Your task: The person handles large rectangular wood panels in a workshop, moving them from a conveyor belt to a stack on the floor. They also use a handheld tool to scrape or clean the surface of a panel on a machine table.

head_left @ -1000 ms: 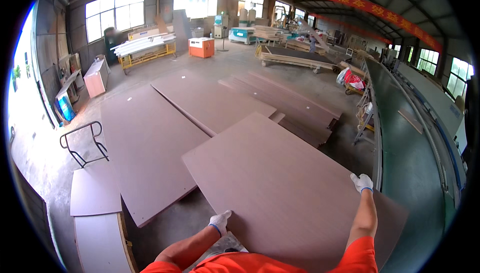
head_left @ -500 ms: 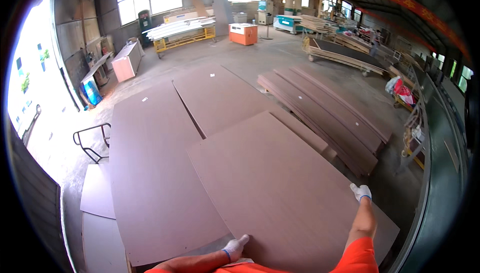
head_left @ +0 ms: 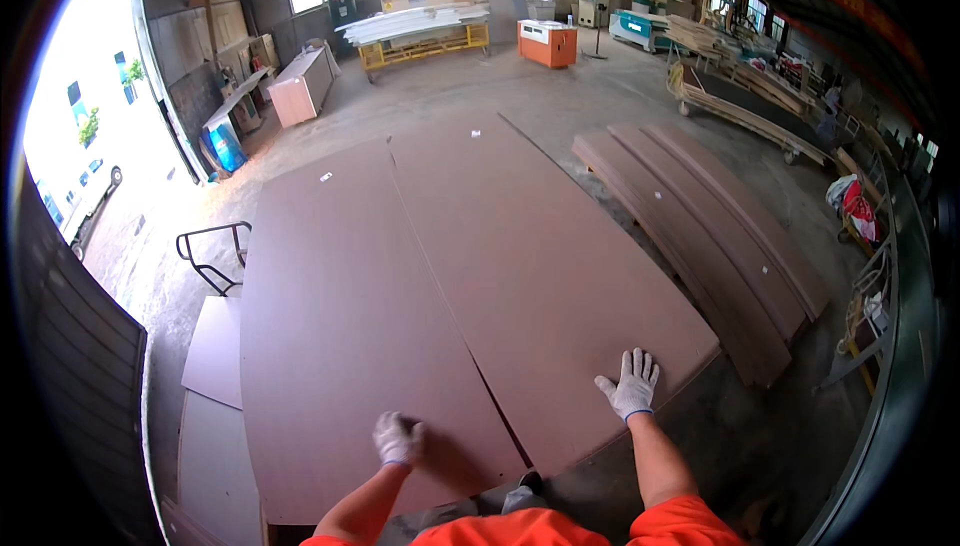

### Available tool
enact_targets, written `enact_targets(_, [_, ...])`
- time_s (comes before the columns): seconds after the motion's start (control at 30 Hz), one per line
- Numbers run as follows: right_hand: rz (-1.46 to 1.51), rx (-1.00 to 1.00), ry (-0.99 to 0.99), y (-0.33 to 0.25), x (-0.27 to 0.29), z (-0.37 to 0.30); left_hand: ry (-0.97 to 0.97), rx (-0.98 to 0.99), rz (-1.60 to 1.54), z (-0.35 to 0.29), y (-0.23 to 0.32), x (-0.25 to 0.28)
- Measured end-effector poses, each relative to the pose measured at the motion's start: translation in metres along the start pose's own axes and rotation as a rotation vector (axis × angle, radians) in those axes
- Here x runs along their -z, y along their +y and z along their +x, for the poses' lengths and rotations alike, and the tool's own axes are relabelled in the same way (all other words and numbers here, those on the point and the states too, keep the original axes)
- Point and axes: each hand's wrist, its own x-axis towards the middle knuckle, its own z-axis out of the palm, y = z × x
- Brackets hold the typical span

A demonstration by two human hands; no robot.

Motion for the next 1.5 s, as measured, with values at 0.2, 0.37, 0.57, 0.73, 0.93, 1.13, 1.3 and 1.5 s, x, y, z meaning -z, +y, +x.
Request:
enact_targets(0.2, [0.083,-0.356,0.057,-0.041,-0.026,-0.034,0.16,0.541,0.103,-0.032,-0.181,0.106])
enact_targets(0.37, [0.201,-0.511,0.136,-0.069,-0.04,-0.035,0.061,0.804,0.185,-0.021,-0.293,0.146])
enact_targets(0.57, [-0.048,-0.6,0.171,-0.123,-0.056,-0.038,0.059,0.746,0.22,-0.008,-0.313,0.142])
enact_targets(0.73, [0.1,-0.766,0.08,-0.186,-0.033,-0.085,0.343,0.779,0.199,-0.03,-0.386,0.153])
enact_targets(0.93, [0.384,-1.179,0.033,-0.173,-0.038,-0.086,0.188,0.969,-0.653,-0.017,-0.456,0.139])
enact_targets(1.13, [0.417,-1.151,0.074,-0.169,-0.039,-0.077,0.212,0.974,-0.673,-0.016,-0.462,0.121])
enact_targets(1.3, [0.396,-1.133,0.079,-0.159,-0.041,-0.059,0.216,0.978,-0.675,-0.019,-0.434,0.121])
enact_targets(1.5, [0.4,-1.103,0.068,-0.145,-0.036,-0.014,0.252,1.009,-0.706,-0.011,-0.404,0.104])
